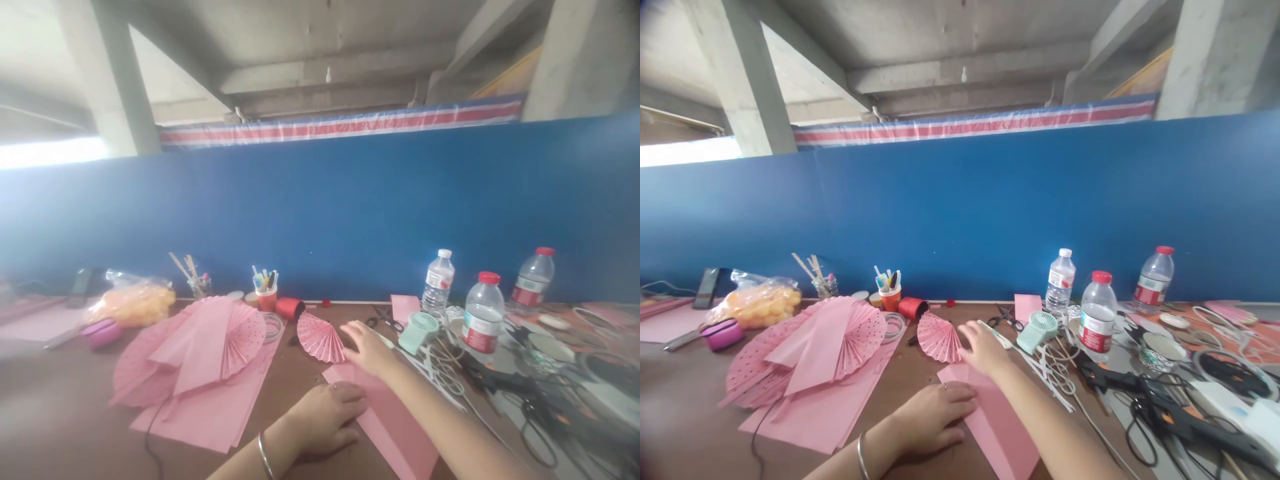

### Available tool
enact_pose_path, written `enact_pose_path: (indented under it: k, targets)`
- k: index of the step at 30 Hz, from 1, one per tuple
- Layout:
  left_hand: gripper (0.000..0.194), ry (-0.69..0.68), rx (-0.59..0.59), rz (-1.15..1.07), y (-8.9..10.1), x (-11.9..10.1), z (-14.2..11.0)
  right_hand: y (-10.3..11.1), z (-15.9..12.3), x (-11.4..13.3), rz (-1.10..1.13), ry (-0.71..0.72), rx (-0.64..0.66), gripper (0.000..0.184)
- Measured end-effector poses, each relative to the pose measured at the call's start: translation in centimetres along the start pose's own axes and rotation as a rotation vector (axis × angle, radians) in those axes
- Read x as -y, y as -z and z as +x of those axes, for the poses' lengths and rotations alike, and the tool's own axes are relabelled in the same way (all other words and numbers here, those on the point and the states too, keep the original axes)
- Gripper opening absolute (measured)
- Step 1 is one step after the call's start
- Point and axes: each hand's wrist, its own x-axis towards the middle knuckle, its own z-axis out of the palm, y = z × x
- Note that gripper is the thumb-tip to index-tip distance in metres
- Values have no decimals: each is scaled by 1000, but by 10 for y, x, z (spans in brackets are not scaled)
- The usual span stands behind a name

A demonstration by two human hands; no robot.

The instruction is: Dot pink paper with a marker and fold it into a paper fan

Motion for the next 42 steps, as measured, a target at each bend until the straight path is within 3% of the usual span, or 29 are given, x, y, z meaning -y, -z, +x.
enact_pose_path:
  k: [2, 5, 7, 11, 13, 18, 21, 23, 26, 31, 34, 37, 39, 42]
  targets:
    - [32, -5, 27, 1, -2, 0, 0, -13, 5, 18, 64, 166, 59, 64]
    - [32, -41, 35, -20, -3, 3, -2, -31, 17, 30, 79, 82, 29, 72]
    - [33, -89, 22, -52, -3, 4, -4, -36, 25, 26, 94, -7, -21, 60]
    - [26, -92, -42, -82, -5, 13, -3, -31, 32, 6, 96, -14, -66, 23]
    - [22, 22, -139, -57, -4, 27, -2, -23, 31, -5, 87, -35, -116, 22]
    - [35, 501, -456, 89, 1, 87, -12, 2, 23, -41, 42, -149, -280, 32]
    - [43, 600, -451, 93, 1, 113, -20, 12, 14, -57, -45, -224, -349, 35]
    - [38, 619, -411, 68, -1, 119, -22, 14, 6, -58, -106, -234, -369, 36]
    - [29, 689, -348, 86, -4, 116, -18, 14, -3, -46, -45, -198, -343, 28]
    - [35, 786, -351, 268, -12, 110, -14, 5, -5, -8, 457, -299, -36, 24]
    - [30, 707, -396, 240, -9, 102, -11, -5, -5, 16, 604, -319, 47, 26]
    - [29, 584, -506, 103, -5, 82, -3, -10, -8, 37, 1079, -459, 129, 29]
    - [24, 513, -434, 33, -5, 65, 4, -8, -11, 45, 1314, -493, 114, 31]
    - [18, 495, -282, -60, -5, 42, 11, -1, -15, 50, 1430, -497, 72, 32]
